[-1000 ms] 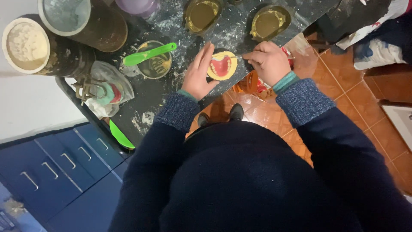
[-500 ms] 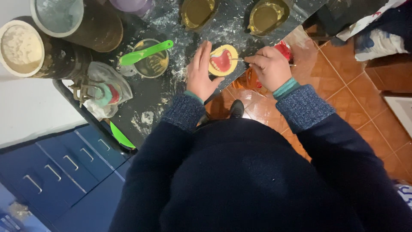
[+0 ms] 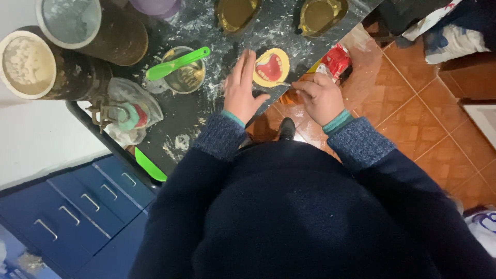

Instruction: Preparing and mixing plaster to create a dental mold or model.

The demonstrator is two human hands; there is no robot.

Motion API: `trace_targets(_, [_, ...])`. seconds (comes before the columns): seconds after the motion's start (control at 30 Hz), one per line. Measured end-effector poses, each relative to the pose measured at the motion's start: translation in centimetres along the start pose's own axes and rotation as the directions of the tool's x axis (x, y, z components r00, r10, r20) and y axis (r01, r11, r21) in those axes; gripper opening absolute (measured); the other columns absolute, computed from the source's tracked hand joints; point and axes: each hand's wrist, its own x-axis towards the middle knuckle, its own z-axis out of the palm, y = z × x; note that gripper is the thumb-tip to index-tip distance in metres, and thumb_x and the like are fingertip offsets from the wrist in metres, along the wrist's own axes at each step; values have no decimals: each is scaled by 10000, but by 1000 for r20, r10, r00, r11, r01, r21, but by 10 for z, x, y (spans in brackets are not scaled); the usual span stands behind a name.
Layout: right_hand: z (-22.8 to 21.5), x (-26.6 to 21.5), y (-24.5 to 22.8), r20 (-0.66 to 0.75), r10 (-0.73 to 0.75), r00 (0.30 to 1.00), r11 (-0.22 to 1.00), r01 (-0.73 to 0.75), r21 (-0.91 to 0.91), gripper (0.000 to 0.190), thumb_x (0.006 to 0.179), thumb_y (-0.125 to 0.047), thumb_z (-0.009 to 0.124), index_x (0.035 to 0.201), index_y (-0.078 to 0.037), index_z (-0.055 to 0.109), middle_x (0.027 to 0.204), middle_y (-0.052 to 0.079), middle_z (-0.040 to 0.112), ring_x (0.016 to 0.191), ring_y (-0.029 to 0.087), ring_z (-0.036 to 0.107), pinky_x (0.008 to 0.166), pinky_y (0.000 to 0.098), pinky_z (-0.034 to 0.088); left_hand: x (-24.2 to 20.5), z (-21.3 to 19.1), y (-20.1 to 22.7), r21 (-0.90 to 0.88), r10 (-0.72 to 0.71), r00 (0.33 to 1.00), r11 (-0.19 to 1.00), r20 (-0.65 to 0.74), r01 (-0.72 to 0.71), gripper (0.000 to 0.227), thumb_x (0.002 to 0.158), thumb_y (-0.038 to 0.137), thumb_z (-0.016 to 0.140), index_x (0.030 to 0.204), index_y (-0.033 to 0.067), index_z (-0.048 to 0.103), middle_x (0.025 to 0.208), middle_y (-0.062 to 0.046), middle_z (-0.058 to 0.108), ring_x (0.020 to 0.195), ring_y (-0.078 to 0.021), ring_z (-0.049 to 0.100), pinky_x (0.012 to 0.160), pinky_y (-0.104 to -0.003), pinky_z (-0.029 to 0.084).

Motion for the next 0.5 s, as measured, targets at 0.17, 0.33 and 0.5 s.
trace_targets(0.17, [13, -8, -12, 131, 185, 974, 972, -201, 124, 235, 887, -38, 783, 1118, -84, 777, 916, 118, 631, 848, 288, 625, 747, 387, 517, -33, -53, -17, 3, 141, 988, 990, -63, -141, 1113, 771, 219, 943, 1637, 98, 255, 1679, -180, 327, 1513, -352, 409, 1239, -465, 358])
trace_targets(0.33, [23, 45, -49, 227, 232, 946, 894, -299, 334, 209, 934, -50, 740, 1141, -79, 749, 968, 102, 685, 877, 260, 651, 802, 365, 527, -41, -128, -57, 162, -9, 986, 986, -168, 37, 1139, 801, 309, 965, 1633, 8, 247, 1617, -268, 406, 1446, -402, 404, 1210, -512, 350])
trace_targets(0.5, [76, 113, -96, 254, -101, 962, 992, 77, 100, 322, 888, -13, 705, 1203, -61, 751, 1016, 152, 664, 955, 350, 663, 812, 438, 548, -15, -135, -60, 387, 125, 963, 922, -238, -24, 1365, 515, 468, 983, 1581, 55, 236, 1515, -226, 454, 1392, -427, 429, 1105, -641, 293])
